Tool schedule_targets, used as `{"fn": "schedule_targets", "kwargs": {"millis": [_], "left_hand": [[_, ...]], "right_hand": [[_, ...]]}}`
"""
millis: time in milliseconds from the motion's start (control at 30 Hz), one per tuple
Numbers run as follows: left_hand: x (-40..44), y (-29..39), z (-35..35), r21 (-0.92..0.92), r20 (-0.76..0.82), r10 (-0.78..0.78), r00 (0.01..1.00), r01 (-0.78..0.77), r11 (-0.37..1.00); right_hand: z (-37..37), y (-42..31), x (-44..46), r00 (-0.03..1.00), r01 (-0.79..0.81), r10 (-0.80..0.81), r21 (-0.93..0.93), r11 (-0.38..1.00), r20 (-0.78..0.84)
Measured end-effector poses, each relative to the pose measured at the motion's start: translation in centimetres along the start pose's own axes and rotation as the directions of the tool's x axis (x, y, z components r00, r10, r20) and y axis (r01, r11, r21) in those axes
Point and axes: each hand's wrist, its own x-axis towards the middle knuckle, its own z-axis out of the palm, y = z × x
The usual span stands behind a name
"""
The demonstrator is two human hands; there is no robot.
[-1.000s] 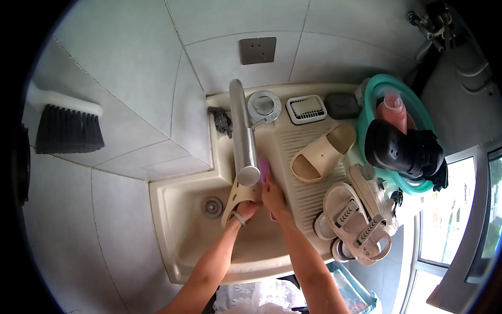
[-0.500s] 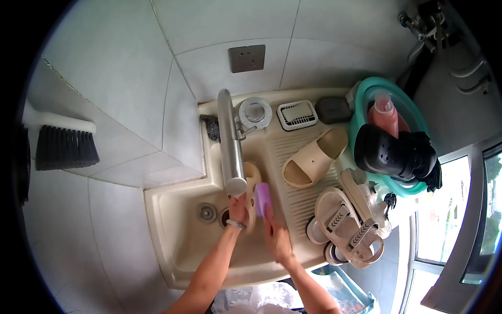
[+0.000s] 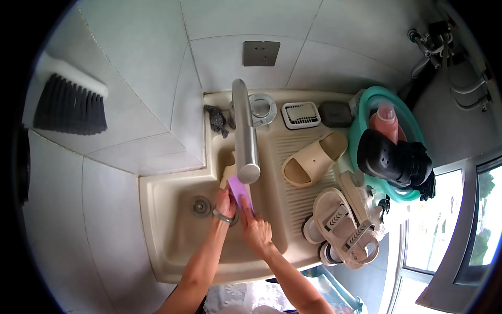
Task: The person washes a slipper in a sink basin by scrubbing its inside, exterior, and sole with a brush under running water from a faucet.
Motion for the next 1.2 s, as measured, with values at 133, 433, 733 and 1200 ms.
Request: {"fn": "schedule_targets", "kwargs": {"millis": [133,433,733,1200], "left_hand": [[-1.2,-0.4,1.4,-0.059,0.013,0.039,0.999,-0.039,0.998],[-0.4,-0.9,0.3,0.163,-0.041,0.066,0.997,-0.058,0.985],[-1.2,0.1,1.0,0.039,0.016,0.091,0.996,-0.092,0.995],[-2.3,0.1,1.5,0.173,0.049,0.028,0.998,-0.037,0.984]], "right_hand": [[-0.4,-1.1,4.4,0.974,-0.224,0.223,0.025,0.974,0.023],[-0.7,-2.4,-0.9,0.995,-0.06,0.056,-0.045,0.997,-0.087],[0.2,-2.6,2.0,0.979,-0.037,0.027,-0.048,0.998,-0.2],[-3.7,1.8,8.8,0.89,-0.388,0.424,0.764,0.515,0.167]]}}
